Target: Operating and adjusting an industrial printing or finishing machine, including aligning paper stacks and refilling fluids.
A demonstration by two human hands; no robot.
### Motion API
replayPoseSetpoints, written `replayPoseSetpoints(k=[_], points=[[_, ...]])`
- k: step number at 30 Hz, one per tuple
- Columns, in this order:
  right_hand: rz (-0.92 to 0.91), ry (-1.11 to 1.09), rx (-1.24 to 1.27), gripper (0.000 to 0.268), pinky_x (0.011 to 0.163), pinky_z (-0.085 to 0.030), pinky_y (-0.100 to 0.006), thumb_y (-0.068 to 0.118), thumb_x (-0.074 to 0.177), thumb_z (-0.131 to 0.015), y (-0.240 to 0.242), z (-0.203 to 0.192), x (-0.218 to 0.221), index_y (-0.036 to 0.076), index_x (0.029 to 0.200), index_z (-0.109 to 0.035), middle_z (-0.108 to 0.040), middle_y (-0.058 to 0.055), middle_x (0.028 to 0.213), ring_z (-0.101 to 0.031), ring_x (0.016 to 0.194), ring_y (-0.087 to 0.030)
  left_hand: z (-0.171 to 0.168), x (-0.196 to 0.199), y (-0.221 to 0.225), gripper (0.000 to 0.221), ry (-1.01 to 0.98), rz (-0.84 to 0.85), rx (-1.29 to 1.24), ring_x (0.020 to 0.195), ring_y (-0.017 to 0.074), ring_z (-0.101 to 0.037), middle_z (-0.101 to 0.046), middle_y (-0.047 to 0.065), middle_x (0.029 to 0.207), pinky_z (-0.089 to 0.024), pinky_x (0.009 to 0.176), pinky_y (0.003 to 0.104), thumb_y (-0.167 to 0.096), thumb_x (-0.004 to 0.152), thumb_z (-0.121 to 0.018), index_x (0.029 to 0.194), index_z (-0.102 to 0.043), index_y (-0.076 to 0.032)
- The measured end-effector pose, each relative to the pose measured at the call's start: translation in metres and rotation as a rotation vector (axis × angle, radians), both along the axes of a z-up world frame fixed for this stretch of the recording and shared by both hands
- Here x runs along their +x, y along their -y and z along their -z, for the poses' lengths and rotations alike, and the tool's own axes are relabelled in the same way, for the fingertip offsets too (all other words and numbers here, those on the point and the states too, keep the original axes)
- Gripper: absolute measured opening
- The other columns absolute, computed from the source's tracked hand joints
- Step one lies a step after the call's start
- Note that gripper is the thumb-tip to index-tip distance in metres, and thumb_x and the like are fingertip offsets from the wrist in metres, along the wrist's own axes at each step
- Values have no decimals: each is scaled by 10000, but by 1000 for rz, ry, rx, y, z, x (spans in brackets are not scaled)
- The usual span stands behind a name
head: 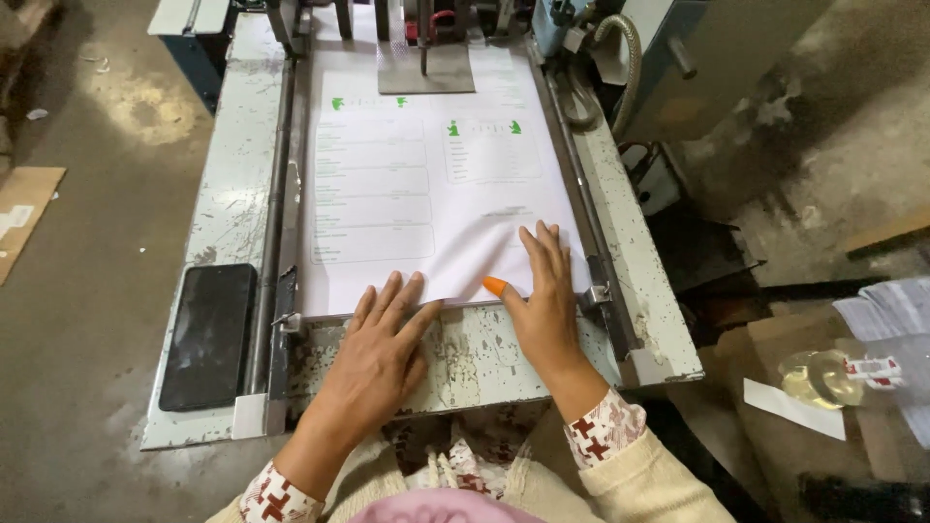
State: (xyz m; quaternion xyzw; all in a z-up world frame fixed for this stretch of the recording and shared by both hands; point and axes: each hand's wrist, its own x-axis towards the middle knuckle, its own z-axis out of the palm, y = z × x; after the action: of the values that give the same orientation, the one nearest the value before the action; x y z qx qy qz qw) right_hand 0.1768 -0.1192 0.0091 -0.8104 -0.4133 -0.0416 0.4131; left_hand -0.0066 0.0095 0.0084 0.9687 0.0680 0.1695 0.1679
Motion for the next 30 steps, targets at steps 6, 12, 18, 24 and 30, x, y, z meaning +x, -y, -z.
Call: replayPoseSetpoints(k=[6,12,18,24,30], points=[[-40,86,30,632,1193,-135,-529,106,843,-704,1,0,-2,-1,1390,-407,-353,-218,1499,-245,1437,-365,-3,-1,2,529,26,-24,39,1454,320,-178,-284,175,1542,-83,1185,471,-208,915,-489,1413,-413,-47],[-64,97,61,606,1200,-133,-520,64,848,-684,3,-1,-3,-12,1383,-410,-383,-211,1481,-268,1435,-346,-4,-1,1,648,-10,-12,13,1467,315,-92,-210,151,1572,-25,1179,466,-198,892,-493,1496,-283,-91],[-56,58,92,596,1156,-140,-553,146,831,-744,3,2,-1,17,1351,-482,-426,-238,1435,-302,1399,-407,-4,1,3,599,-30,-95,7,1430,311,-277,-401,122,1504,-145,1156,466,-188,824,-489,1422,-476,-150],[17,424,51,518,1120,-270,-533,-71,769,-699,-21,-2,10,0,1258,-546,-466,-228,1372,-391,1357,-400,-5,2,6,575,-23,-91,14,1420,298,-302,-418,120,1492,-159,1154,450,-197,848,-482,1421,-482,-157],[306,723,-87,487,863,-459,-434,-62,707,-712,-67,3,62,131,1124,-551,-459,-72,1137,-520,1079,-272,-4,0,7,624,-12,-101,53,1414,304,-306,-412,123,1492,-185,1146,456,-163,808,-514,1430,-468,-157]])
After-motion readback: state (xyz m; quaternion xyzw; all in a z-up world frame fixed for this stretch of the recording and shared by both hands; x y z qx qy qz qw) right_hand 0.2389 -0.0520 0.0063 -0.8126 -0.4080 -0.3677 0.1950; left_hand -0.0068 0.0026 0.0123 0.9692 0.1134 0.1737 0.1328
